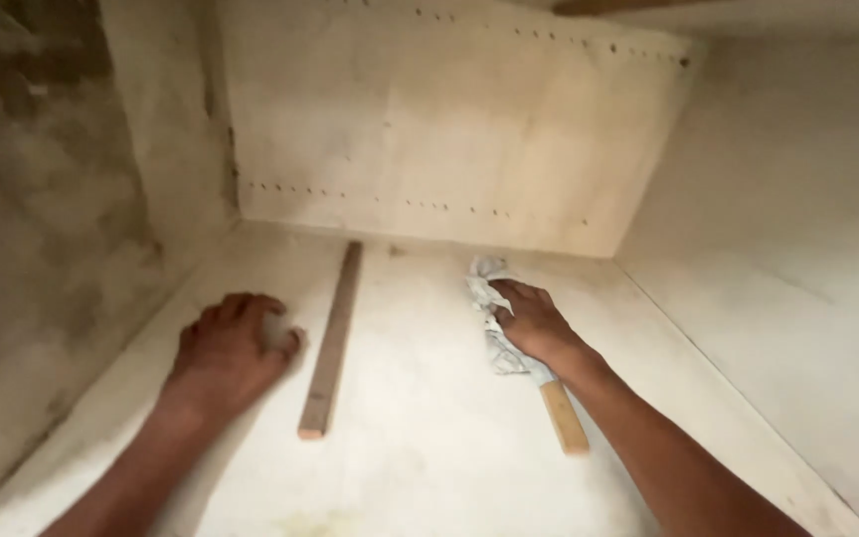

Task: The person wipes the interior surfaces of a white wooden cabinet using a cloth. They clean the bottom shelf and the back panel, moving two wooden strips aside to reach the areas underneath them.

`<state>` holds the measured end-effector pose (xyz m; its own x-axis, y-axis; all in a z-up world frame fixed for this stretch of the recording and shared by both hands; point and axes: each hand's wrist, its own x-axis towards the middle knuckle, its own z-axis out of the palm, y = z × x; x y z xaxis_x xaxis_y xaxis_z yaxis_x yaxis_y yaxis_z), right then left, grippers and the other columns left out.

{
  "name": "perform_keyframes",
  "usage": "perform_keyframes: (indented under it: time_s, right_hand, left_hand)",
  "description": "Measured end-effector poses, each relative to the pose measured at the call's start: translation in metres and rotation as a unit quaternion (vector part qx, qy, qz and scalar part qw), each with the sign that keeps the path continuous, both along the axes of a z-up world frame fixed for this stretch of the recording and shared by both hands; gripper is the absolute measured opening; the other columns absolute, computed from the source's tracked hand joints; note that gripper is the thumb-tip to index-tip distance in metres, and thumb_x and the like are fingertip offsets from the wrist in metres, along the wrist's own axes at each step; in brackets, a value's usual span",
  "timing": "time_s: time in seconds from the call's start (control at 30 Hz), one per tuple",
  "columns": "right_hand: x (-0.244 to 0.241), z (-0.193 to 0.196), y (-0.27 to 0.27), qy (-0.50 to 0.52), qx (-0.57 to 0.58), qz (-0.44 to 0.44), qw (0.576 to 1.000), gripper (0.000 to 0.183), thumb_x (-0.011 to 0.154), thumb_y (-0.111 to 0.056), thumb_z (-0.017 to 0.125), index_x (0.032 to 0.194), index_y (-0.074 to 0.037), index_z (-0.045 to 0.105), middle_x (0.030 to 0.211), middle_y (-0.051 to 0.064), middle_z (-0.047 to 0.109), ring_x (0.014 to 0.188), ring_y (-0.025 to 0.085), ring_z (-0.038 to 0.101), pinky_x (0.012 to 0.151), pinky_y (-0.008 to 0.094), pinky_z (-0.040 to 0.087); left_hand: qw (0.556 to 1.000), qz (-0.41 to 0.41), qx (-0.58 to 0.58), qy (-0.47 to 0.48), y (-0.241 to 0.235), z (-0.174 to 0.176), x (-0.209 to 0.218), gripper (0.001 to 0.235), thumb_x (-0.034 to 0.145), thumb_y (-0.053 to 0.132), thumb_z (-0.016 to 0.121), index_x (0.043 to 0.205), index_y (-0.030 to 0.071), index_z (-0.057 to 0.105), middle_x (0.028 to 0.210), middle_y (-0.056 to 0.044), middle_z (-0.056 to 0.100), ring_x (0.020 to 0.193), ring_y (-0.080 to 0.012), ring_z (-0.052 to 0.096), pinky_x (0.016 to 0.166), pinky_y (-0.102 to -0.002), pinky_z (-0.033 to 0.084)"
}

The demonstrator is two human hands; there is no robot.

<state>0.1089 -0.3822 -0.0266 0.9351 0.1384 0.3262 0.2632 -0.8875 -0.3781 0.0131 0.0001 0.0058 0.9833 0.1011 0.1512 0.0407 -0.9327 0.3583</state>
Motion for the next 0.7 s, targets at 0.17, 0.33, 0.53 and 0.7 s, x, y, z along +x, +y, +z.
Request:
perform_keyframes:
  time_s: [0.17, 0.33, 0.53, 0.7]
  right_hand:
    - [-0.108, 0.022, 0.016, 0.015, -0.062, 0.003, 0.998, 0.047, 0.099, -0.026, 0.055, 0.145, -0.016, 0.054, 0.152, 0.008, 0.052, 0.141, 0.031, 0.041, 0.119, 0.04, 0.032]
    - [-0.241, 0.058, 0.077, 0.103, -0.055, -0.001, 0.993, 0.055, 0.093, -0.019, 0.061, 0.148, -0.026, 0.057, 0.146, 0.003, 0.056, 0.131, 0.021, 0.057, 0.114, 0.035, 0.047]
    - [-0.279, 0.068, 0.123, 0.167, 0.023, 0.164, 0.972, 0.038, 0.101, -0.027, 0.06, 0.138, -0.018, 0.065, 0.146, 0.003, 0.065, 0.133, 0.023, 0.061, 0.114, 0.041, 0.044]
    - [-0.239, 0.07, 0.163, 0.215, 0.161, 0.036, 0.963, 0.06, 0.097, -0.042, 0.053, 0.156, -0.031, 0.046, 0.154, -0.001, 0.048, 0.134, 0.024, 0.058, 0.115, 0.041, 0.045]
  left_hand:
    - [1.0, 0.0, 0.011, -0.012, 0.002, -0.009, 0.004, 0.06, 0.092, 0.054, 0.057, 0.143, 0.023, 0.05, 0.151, -0.007, 0.044, 0.139, -0.0302, 0.043, 0.119, -0.046, 0.031]
    - [0.998, -0.014, 0.007, -0.068, 0.007, -0.022, 0.01, 0.061, 0.091, 0.054, 0.058, 0.143, 0.023, 0.053, 0.15, -0.007, 0.048, 0.138, -0.0309, 0.046, 0.119, -0.047, 0.033]
    - [0.999, 0.004, 0.002, -0.037, 0.006, -0.02, 0.005, 0.059, 0.091, 0.056, 0.06, 0.141, 0.024, 0.055, 0.15, -0.007, 0.046, 0.139, -0.0303, 0.044, 0.119, -0.047, 0.031]
    - [0.998, -0.005, -0.015, -0.057, 0.007, -0.019, 0.006, 0.06, 0.09, 0.057, 0.06, 0.139, 0.024, 0.057, 0.149, -0.007, 0.049, 0.138, -0.031, 0.046, 0.118, -0.048, 0.032]
